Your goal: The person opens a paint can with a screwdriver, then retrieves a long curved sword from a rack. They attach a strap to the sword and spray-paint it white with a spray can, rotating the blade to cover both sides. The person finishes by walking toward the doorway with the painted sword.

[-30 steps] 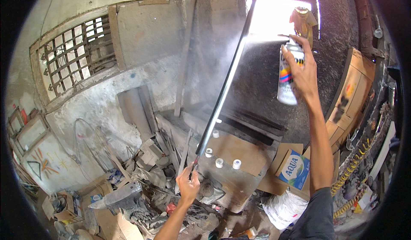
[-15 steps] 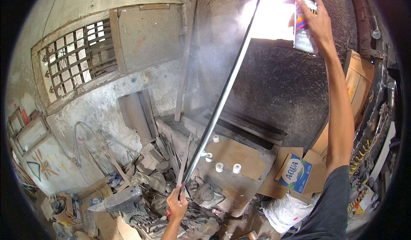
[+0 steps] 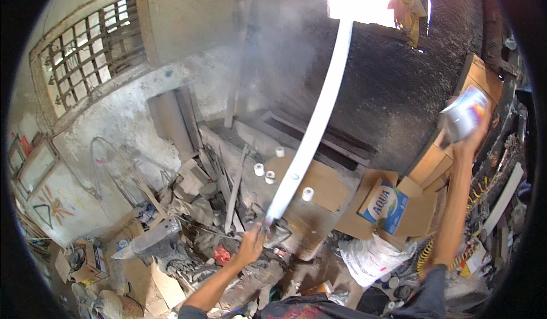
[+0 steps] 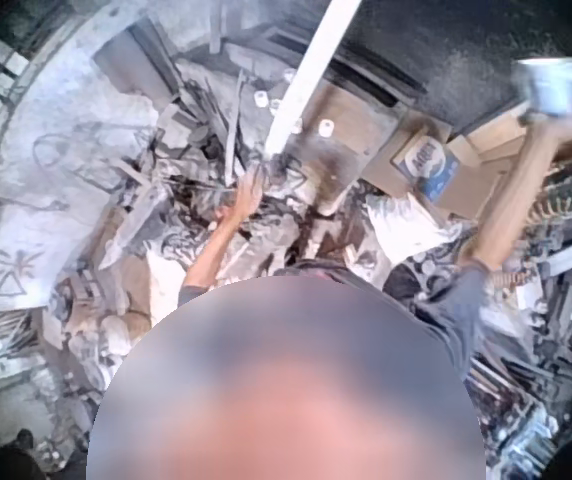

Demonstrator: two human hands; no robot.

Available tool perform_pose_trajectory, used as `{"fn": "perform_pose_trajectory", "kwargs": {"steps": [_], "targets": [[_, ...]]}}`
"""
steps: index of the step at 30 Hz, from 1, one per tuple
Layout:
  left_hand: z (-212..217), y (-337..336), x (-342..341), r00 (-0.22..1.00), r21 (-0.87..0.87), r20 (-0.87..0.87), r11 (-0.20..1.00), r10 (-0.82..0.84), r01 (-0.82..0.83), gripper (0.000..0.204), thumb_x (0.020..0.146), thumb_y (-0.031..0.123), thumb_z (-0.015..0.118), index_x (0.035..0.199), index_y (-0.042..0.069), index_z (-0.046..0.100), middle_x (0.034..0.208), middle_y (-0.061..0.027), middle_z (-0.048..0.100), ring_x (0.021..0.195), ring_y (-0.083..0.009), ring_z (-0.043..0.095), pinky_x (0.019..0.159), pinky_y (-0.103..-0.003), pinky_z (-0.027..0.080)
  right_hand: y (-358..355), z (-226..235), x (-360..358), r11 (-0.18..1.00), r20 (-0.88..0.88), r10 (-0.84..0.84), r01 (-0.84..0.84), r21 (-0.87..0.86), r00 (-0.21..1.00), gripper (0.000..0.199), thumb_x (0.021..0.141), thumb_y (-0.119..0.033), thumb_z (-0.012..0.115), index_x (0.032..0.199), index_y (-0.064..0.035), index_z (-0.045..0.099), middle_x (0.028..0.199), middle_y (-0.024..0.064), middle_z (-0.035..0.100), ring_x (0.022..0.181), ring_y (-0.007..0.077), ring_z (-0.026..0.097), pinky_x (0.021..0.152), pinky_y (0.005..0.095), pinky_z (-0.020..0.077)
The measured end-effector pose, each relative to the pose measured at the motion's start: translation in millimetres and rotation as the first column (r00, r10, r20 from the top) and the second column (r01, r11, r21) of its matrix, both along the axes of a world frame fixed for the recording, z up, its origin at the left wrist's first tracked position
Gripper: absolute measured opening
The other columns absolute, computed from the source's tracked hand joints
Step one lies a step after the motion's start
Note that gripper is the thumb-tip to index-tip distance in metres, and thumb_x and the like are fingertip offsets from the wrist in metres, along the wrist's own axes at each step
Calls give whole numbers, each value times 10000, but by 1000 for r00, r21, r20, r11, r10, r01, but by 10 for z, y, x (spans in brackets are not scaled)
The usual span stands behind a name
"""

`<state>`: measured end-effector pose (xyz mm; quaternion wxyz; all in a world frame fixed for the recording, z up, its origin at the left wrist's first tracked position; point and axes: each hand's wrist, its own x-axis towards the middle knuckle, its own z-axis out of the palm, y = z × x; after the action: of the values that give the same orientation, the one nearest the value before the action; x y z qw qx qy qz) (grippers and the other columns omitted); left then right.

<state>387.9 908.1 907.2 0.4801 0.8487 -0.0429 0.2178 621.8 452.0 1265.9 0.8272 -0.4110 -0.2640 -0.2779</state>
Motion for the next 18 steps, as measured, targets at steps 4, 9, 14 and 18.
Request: {"fn": "perform_pose_trajectory", "kwargs": {"steps": [4,9,14,18], "targets": [[121,-94,231,997,32,42,997,71,-73,227,992,145,464,1150,-7,520,654,-151,566,579,-255,592,565,-362,451,-270,-783,-333,562,376,-519,638,-527,768,561,979,-427,467,1357,-13,448,1234,172,583,1003,294,642,873,389,531],[277,-93,625,995,-270,-99,962,16,-42,280,1011,220,497,1171,-6,538,640,-11,513,577,-93,468,535,-273,388,-146,-1202,-850,483,236,-568,551,-680,788,620,952,-367,552,1431,-14,381,1385,160,474,1283,277,461,1092,394,342],[884,222,850,974,-281,45,938,224,-203,241,949,224,595,981,-13,633,690,26,526,630,-48,438,561,-226,358,249,-1181,-847,679,9,-638,568,-465,770,578,945,-133,574,1456,0,338,1436,163,424,1247,218,465,1038,324,377],[1383,266,964,970,-385,-6,895,242,-226,304,918,239,666,998,0,495,717,-7,539,652,-68,459,584,-244,379,1147,-1319,-1277,175,588,93,568,-804,803,694,649,-264,841,1266,-98,570,1050,200,623,934,327,663,864,415,532]]}}
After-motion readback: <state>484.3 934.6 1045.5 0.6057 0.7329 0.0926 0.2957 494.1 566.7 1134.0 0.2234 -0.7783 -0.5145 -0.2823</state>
